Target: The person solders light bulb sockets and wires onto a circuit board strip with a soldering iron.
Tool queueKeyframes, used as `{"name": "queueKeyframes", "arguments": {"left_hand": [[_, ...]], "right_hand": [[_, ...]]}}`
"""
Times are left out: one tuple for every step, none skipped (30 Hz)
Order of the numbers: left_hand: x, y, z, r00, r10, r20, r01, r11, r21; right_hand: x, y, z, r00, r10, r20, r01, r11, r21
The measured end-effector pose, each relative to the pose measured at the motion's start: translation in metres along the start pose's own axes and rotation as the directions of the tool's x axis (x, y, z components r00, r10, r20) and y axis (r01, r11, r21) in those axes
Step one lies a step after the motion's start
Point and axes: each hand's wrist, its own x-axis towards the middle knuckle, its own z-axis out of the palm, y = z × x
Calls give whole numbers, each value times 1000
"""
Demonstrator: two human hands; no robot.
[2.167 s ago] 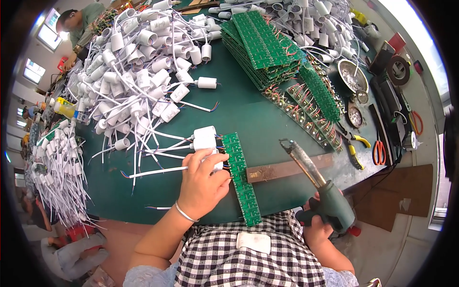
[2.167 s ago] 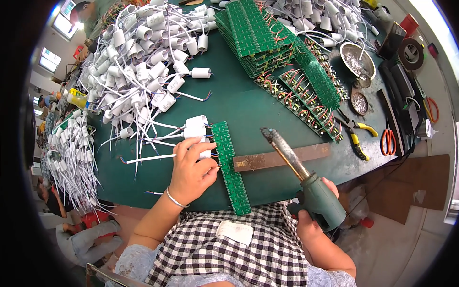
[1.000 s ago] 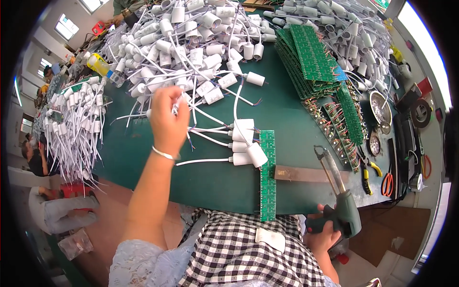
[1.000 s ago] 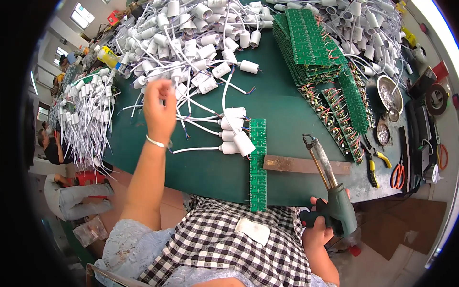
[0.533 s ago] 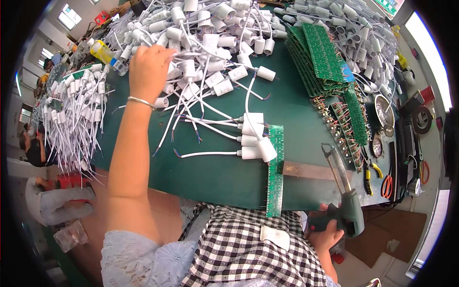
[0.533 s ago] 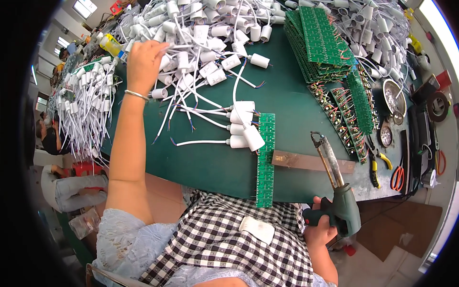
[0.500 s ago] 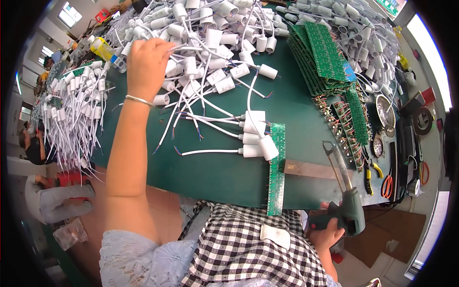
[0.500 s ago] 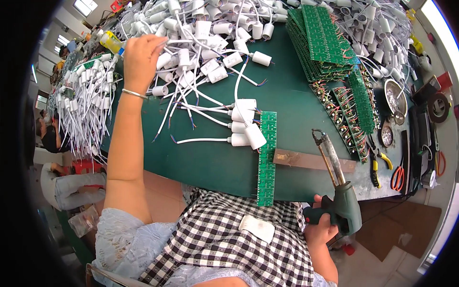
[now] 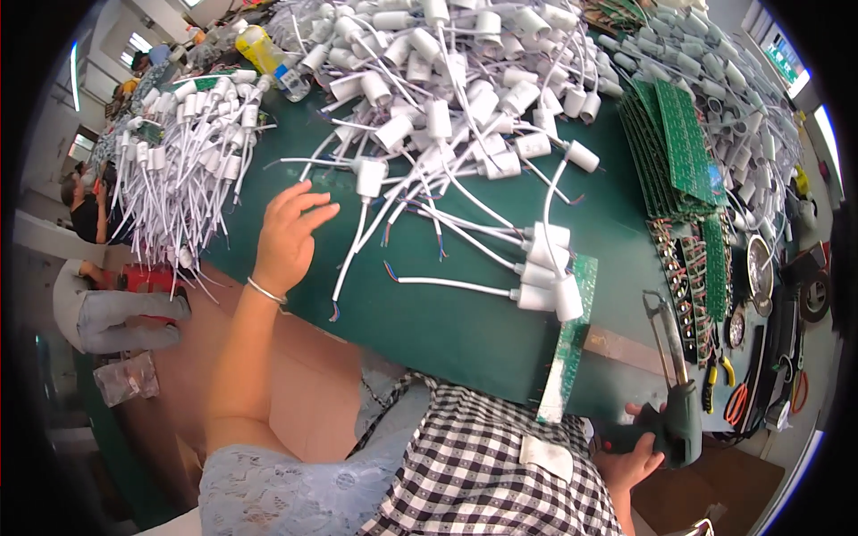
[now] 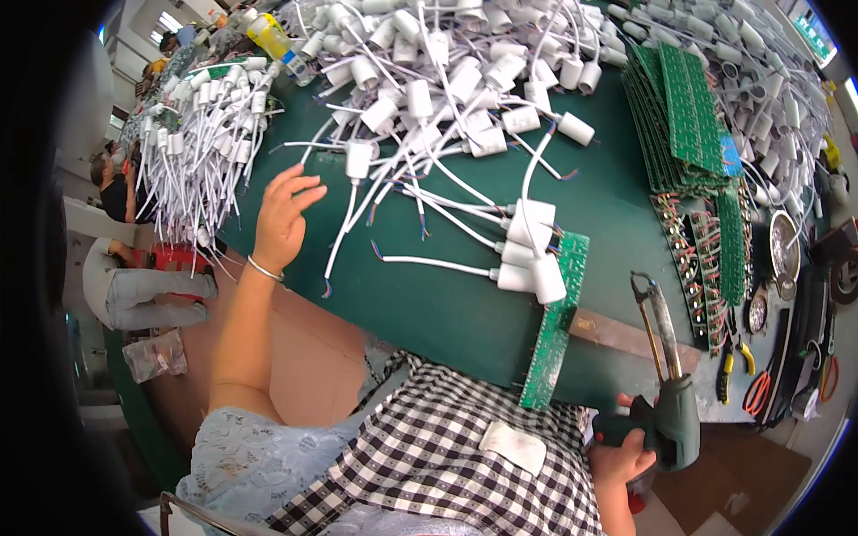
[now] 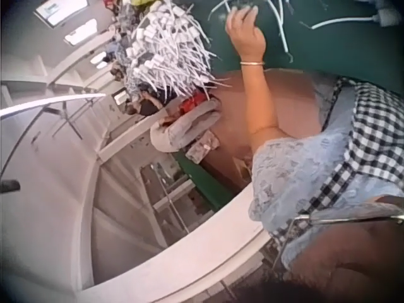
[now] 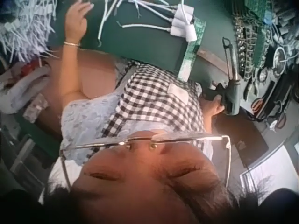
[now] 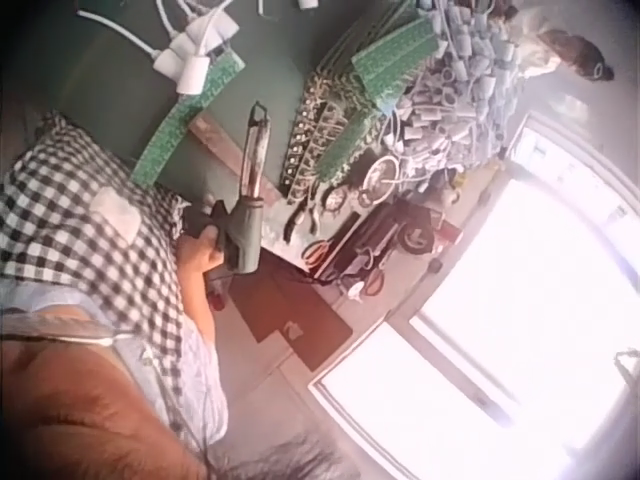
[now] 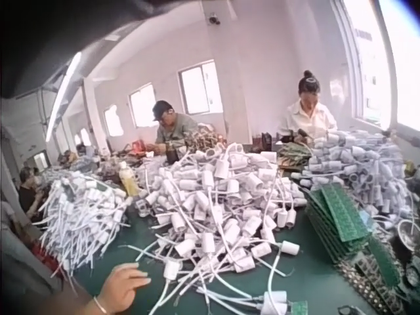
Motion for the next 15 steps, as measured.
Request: {"name": "queueKeyframes", "arguments": {"left_hand": [[-1,-4,12,948,-314,-48,282,901,-330],[3,-2,14,803,-596,14,472,622,-625],[15,-3,21,761,-649,12,511,587,-627],[21,-2,28,695,-699,166,585,417,-696],[35,5,27,707,-671,223,650,494,-577],[48,12,27,707,-647,283,695,565,-445],[55,15,30,708,-650,278,694,566,-445],[59,16,36,685,-659,311,723,562,-402],[59,16,38,659,-669,345,751,556,-357],[60,17,37,662,-667,342,748,558,-360],[57,20,35,749,-635,191,651,649,-394],[54,25,32,813,-582,35,543,734,-407],[59,36,23,837,-547,27,507,754,-418],[65,53,8,880,-471,57,440,765,-470],[70,72,-8,917,-391,84,375,767,-521]], "right_hand": [[-2,2,0,1000,-1,-4,1,1000,9],[-4,1,0,1000,2,-2,-2,1000,14],[-3,4,3,1000,-1,0,1,1000,27],[-2,5,3,1000,-6,10,5,999,38],[-2,5,2,999,29,42,-29,1000,10],[-2,6,2,995,64,73,-63,998,-20],[-4,4,2,992,59,112,-61,998,13],[-6,4,1,992,56,117,-59,998,17],[-9,6,-2,995,28,97,-28,1000,2],[-9,8,-3,998,-4,70,5,1000,-14],[-8,8,-4,998,-7,68,7,1000,-13],[-7,9,-5,997,3,82,-3,1000,11],[-9,7,-8,997,10,77,-12,1000,26],[-8,8,-9,998,10,54,-11,1000,11],[-4,10,-7,998,6,61,-5,1000,-7]]}}
